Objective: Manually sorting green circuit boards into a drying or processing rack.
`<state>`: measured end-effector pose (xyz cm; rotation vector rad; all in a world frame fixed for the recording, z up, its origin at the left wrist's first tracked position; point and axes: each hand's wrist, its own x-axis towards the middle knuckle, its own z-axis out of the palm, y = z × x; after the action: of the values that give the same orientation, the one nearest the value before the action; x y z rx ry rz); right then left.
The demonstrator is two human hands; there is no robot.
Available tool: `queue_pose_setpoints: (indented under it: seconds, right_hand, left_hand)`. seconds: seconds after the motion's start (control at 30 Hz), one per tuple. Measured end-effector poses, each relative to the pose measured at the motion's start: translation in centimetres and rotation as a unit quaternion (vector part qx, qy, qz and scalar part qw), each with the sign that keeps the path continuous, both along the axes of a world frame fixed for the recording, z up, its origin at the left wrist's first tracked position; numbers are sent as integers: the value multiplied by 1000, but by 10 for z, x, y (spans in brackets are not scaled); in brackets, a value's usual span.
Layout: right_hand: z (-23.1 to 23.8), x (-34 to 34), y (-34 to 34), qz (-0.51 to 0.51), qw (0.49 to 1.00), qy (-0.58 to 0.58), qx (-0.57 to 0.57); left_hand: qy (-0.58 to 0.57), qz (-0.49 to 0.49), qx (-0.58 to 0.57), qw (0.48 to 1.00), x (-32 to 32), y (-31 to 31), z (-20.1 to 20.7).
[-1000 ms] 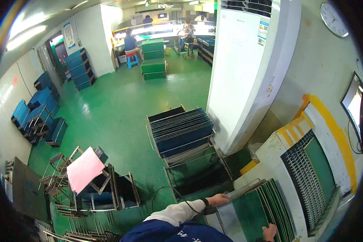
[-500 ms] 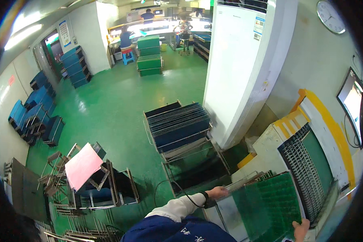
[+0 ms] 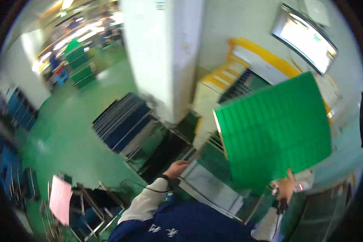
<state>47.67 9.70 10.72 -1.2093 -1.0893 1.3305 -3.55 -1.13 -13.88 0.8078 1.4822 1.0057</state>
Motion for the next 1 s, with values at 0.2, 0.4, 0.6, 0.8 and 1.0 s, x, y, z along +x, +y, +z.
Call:
queue_pose_setpoints:
  seconds: [0.2,0.4,0.6,0.8,1.0]
  right_hand:
    - [11,-72,-1,-8,959,282,-30]
    - [-35,-55,24,-18,915,389,-108]
    - [-76,-65,67,-9,904,407,-126]
    - [-108,-81,97,-50,891,420,-162]
    - [-90,-86,106,2,905,343,-251]
  left_hand:
    - [-71,45,5,996,-3,1,-25]
    - [-4,28,13,1000,10,14,-10]
    - [-75,51,-17,996,-1,10,-35]
    - [-1,45,-27,999,4,10,-23]
    - [-15,63,-33,997,11,8,-6]
